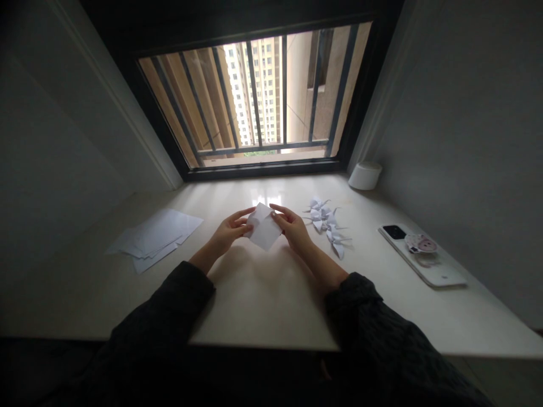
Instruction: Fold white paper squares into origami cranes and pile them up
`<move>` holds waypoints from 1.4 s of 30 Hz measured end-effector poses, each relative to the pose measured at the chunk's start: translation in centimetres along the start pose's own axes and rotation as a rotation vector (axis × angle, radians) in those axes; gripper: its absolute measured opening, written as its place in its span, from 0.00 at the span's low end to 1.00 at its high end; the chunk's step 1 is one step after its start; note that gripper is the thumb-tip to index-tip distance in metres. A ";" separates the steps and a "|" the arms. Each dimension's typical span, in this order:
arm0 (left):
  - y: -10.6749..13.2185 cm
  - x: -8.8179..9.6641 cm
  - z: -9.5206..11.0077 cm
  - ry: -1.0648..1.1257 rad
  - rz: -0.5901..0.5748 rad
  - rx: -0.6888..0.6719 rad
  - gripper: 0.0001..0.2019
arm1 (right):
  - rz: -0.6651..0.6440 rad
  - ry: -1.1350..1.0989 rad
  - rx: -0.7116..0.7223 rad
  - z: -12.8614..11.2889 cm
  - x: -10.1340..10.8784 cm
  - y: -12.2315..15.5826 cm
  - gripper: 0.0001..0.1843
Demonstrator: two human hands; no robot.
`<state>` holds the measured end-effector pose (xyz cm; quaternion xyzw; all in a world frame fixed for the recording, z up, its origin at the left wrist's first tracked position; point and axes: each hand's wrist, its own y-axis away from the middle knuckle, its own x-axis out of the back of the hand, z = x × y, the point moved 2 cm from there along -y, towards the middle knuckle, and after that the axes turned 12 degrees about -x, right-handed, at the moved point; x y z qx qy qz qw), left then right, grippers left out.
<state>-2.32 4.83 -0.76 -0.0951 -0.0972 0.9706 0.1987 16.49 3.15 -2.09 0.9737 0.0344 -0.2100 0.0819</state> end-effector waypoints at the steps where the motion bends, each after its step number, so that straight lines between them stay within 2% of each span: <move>1: 0.0 0.1 0.0 -0.011 0.018 -0.024 0.33 | 0.006 -0.022 -0.017 0.0 -0.1 0.1 0.27; 4: -0.1 0.2 0.0 -0.047 0.061 -0.079 0.32 | 0.019 -0.060 -0.050 0.1 -0.4 0.2 0.35; 8: 0.1 -0.1 0.0 -0.055 0.073 -0.084 0.33 | 0.005 0.003 -0.022 0.3 -0.5 0.2 0.42; 18: 0.4 -0.7 -0.2 -0.085 0.103 -0.023 0.32 | -0.045 0.117 0.046 0.7 -0.4 -0.1 0.39; 24: 0.1 -0.2 -0.8 -0.103 0.109 -0.043 0.27 | -0.047 0.128 0.062 1.0 0.0 -0.4 0.40; 32: 0.1 -0.1 -0.8 -0.113 0.103 -0.062 0.27 | -0.031 0.138 0.058 1.0 0.0 -0.4 0.41; 42: 0.0 0.3 -0.8 -0.099 0.267 -0.118 0.26 | -0.126 0.141 0.037 0.6 -1.2 0.6 0.44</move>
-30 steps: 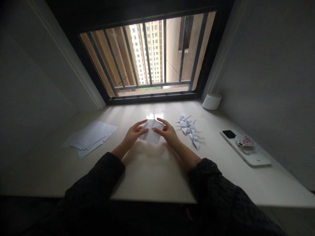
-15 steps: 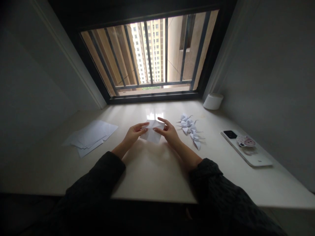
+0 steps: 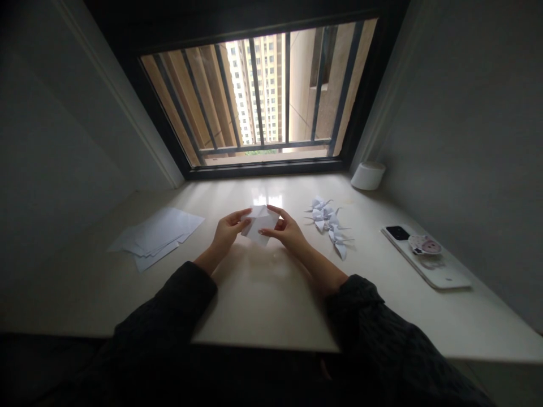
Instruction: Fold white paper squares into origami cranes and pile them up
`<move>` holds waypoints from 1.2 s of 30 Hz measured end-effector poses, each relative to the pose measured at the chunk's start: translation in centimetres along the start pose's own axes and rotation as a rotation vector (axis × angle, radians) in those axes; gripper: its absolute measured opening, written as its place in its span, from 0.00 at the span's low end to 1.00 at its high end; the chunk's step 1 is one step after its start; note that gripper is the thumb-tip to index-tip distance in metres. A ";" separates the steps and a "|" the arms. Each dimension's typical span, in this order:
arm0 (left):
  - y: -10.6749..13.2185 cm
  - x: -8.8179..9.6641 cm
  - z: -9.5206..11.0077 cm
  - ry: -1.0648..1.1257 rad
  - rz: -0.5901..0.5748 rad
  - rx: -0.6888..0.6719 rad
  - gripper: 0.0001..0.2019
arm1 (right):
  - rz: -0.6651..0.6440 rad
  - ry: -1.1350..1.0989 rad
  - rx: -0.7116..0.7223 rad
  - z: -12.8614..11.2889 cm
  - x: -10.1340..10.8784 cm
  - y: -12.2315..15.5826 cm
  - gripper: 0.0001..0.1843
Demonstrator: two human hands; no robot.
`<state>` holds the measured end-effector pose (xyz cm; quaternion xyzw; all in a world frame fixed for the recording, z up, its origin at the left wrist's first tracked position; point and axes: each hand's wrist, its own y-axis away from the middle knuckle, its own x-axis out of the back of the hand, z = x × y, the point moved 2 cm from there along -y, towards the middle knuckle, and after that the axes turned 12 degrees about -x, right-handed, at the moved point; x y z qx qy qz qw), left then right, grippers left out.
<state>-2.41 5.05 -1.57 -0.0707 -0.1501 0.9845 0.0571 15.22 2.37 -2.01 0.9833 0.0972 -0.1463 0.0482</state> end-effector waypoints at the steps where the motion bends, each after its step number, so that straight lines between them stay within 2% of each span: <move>1: 0.0 0.0 0.0 -0.003 -0.005 -0.006 0.26 | 0.006 0.002 0.003 0.0 0.0 0.0 0.43; 8: 0.2 -0.6 0.2 -0.052 -0.127 -0.035 0.26 | 0.093 -0.035 0.063 0.0 0.4 -0.2 0.40; 14: 0.9 -0.5 0.5 -0.282 -0.063 -0.100 0.16 | 0.136 0.001 0.082 -0.4 0.0 0.0 0.39; 19: 0.9 -0.4 0.9 -0.482 -0.037 -0.253 0.12 | 0.173 0.081 0.105 -0.7 -0.1 0.3 0.33; 22: 0.9 -0.7 1.1 -0.460 -0.092 -0.280 0.12 | 0.200 0.102 0.124 -0.7 0.0 0.4 0.30; 29: 1.4 -1.4 1.5 -0.388 -0.222 -0.203 0.19 | 0.223 0.097 0.132 -0.7 0.2 0.3 0.30; 31: 1.4 -1.4 1.3 -0.375 -0.211 -0.196 0.20 | 0.207 0.103 0.136 -0.5 0.2 0.2 0.30; 36: 1.0 -1.3 1.0 -0.283 -0.160 -0.195 0.16 | 0.233 0.243 0.199 -0.4 0.2 0.2 0.25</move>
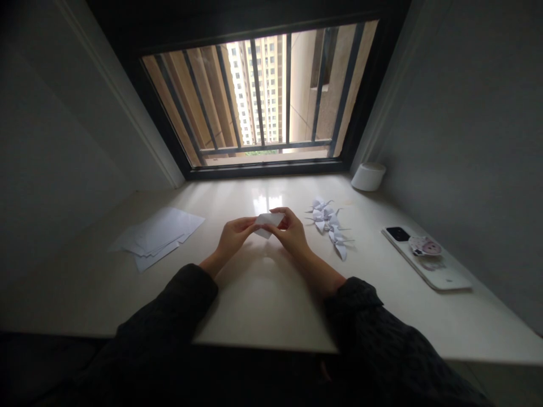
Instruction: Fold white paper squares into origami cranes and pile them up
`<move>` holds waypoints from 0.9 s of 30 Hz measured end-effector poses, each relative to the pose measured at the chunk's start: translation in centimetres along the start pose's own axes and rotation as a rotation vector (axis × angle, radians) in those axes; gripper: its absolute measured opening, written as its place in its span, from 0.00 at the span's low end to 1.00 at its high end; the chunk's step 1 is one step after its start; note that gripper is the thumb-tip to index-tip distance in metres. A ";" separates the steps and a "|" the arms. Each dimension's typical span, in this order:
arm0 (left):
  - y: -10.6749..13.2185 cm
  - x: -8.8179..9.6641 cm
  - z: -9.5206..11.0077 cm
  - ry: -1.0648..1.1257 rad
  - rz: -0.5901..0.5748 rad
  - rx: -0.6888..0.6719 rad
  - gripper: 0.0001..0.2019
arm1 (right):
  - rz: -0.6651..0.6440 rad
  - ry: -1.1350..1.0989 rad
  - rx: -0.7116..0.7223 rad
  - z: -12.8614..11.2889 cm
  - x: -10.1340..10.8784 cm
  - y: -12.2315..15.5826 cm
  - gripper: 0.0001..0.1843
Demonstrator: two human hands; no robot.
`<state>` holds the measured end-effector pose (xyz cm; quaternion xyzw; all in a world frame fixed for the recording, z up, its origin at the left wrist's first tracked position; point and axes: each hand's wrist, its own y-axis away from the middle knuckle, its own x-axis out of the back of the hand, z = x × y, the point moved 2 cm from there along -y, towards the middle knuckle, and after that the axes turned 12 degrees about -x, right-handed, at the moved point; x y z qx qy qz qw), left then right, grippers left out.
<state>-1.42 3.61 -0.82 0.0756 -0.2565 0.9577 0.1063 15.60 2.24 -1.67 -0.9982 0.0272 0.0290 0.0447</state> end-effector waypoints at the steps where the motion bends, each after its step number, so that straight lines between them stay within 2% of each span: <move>1: -0.1 0.0 -0.1 0.035 0.013 0.006 0.16 | 0.011 0.045 0.024 0.0 0.0 0.0 0.24; 6: -0.4 0.0 -0.4 0.093 0.094 0.027 0.15 | 0.079 0.279 0.170 -0.3 0.2 0.2 0.22; 9: -0.4 0.0 -0.6 0.111 0.088 0.020 0.16 | 0.114 0.365 0.234 -0.3 0.2 0.2 0.21; 15: -0.2 0.1 -0.7 0.062 0.074 0.005 0.18 | 0.048 0.449 0.359 -0.9 0.0 0.6 0.20; 21: -0.3 0.1 -0.5 0.103 0.077 -0.003 0.18 | 0.037 0.480 0.418 -1.4 -0.2 0.9 0.17; 27: -0.2 -0.1 -0.3 0.121 0.072 0.017 0.16 | -0.017 0.484 0.430 -1.7 -0.5 1.4 0.22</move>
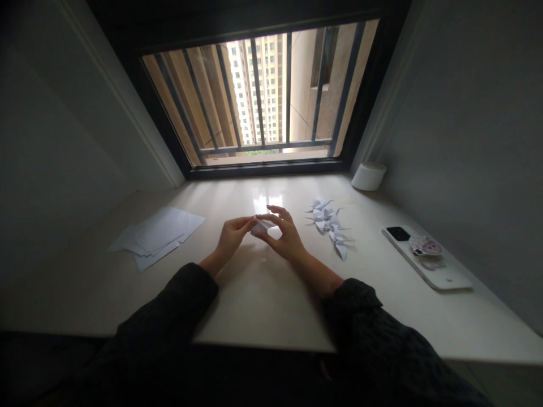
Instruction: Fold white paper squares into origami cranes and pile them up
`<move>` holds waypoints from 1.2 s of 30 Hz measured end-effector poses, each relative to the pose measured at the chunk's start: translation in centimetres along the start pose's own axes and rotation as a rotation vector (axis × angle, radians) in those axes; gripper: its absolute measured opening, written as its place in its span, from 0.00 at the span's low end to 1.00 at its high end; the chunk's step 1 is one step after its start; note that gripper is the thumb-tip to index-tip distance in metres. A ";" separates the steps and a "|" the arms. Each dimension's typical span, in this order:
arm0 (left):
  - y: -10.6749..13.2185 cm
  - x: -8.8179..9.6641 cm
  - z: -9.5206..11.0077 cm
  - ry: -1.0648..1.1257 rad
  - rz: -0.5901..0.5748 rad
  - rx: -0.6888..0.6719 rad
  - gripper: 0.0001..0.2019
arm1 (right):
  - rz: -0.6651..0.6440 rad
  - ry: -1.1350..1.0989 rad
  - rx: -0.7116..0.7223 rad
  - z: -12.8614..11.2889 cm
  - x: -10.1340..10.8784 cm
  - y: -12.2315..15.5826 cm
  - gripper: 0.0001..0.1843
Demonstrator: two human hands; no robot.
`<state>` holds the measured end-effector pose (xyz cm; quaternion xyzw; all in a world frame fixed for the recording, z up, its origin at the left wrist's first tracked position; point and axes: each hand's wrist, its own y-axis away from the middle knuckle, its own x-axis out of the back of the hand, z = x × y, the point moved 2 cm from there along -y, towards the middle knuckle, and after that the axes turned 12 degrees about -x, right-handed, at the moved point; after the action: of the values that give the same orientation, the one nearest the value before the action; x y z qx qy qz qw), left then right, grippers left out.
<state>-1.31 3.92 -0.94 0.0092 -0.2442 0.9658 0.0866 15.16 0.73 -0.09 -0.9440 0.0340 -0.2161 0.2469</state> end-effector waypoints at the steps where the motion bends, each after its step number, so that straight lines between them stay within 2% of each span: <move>1: 0.0 -0.1 0.0 0.008 -0.006 0.005 0.15 | -0.015 -0.009 0.003 0.0 0.0 0.0 0.23; 6: 0.1 -0.3 0.2 0.106 0.009 0.058 0.14 | -0.084 -0.067 -0.017 0.5 -0.2 -0.2 0.24; 10: 0.3 -0.4 0.1 0.187 0.059 0.126 0.14 | -0.123 -0.155 -0.091 1.1 -0.4 -0.4 0.22; 15: 0.3 -0.5 -0.1 0.202 0.091 0.140 0.15 | -0.167 -0.353 -0.265 1.3 -0.7 -0.4 0.20; 20: 0.1 -0.4 0.0 0.255 0.172 0.135 0.16 | -0.121 -0.534 -0.454 1.8 -1.0 -0.3 0.14; 25: 0.0 -0.2 0.0 0.285 0.254 0.168 0.17 | -0.111 -0.604 -0.664 2.7 -1.3 -0.1 0.18; 31: 0.0 -0.4 -0.2 0.243 0.191 0.155 0.17 | -0.034 -0.625 -0.734 2.6 -1.0 0.0 0.20; 36: 0.1 -0.4 -0.2 0.157 0.105 0.143 0.18 | 0.079 -0.594 -0.678 2.3 -0.6 -0.2 0.22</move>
<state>-0.93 3.89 -1.18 -0.0733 -0.1673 0.9817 0.0541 15.62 2.04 -1.99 -0.9907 0.0665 0.0969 -0.0692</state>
